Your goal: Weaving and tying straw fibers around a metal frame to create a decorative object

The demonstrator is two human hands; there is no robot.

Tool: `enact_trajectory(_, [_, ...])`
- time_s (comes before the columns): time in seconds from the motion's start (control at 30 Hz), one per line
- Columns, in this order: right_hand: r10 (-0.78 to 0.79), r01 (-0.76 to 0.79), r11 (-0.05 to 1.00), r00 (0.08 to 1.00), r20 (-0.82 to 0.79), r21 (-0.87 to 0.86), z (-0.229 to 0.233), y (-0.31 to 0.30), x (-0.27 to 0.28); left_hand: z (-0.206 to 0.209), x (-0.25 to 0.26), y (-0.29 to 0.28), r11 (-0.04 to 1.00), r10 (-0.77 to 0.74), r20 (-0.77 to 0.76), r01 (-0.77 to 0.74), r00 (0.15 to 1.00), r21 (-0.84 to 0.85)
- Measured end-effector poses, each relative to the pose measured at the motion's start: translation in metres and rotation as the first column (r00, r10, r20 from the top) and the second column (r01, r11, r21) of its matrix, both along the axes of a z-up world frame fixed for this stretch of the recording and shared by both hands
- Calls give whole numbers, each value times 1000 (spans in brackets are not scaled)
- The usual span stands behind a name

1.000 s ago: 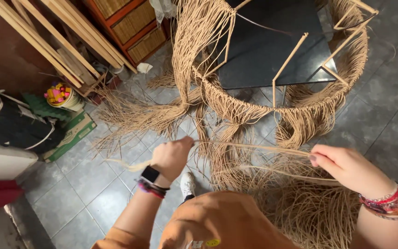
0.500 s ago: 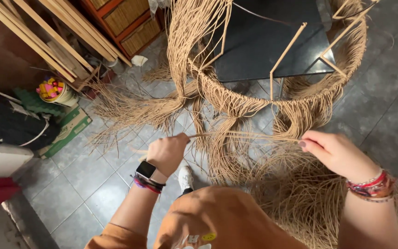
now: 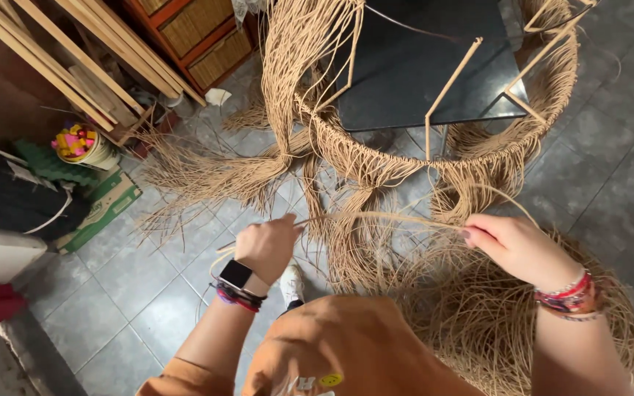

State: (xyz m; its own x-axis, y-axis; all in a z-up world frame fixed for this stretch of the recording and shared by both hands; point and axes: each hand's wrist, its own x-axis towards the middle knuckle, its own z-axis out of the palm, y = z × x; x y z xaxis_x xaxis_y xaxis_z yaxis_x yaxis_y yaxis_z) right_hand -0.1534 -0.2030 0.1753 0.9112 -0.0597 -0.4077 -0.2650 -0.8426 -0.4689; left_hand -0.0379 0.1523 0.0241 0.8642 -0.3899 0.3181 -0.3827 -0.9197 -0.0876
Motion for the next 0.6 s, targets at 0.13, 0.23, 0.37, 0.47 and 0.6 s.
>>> enact_trajectory(0.13, [105, -106, 991, 994, 15, 86, -23, 39, 9, 109, -43, -74, 890, -403, -498, 201, 768, -409])
enact_trajectory(0.23, [221, -230, 968, 971, 93, 97, -31, 46, 10, 105, -62, -93, 775, -579, -368, 351, 727, -525])
enact_trajectory(0.37, [58, -59, 996, 998, 17, 71, -24, -6, -6, 40, -35, -44, 901, -376, -284, 277, 882, -334])
enact_trajectory(0.47, [124, -124, 992, 992, 10, 10, -37, -27, -4, -14, -18, -8, 999, -37, -278, 27, 960, -38])
enact_trajectory(0.6, [198, -199, 977, 980, 24, 76, -39, 19, 9, 127, -48, -98, 909, -351, -698, 48, 624, -414])
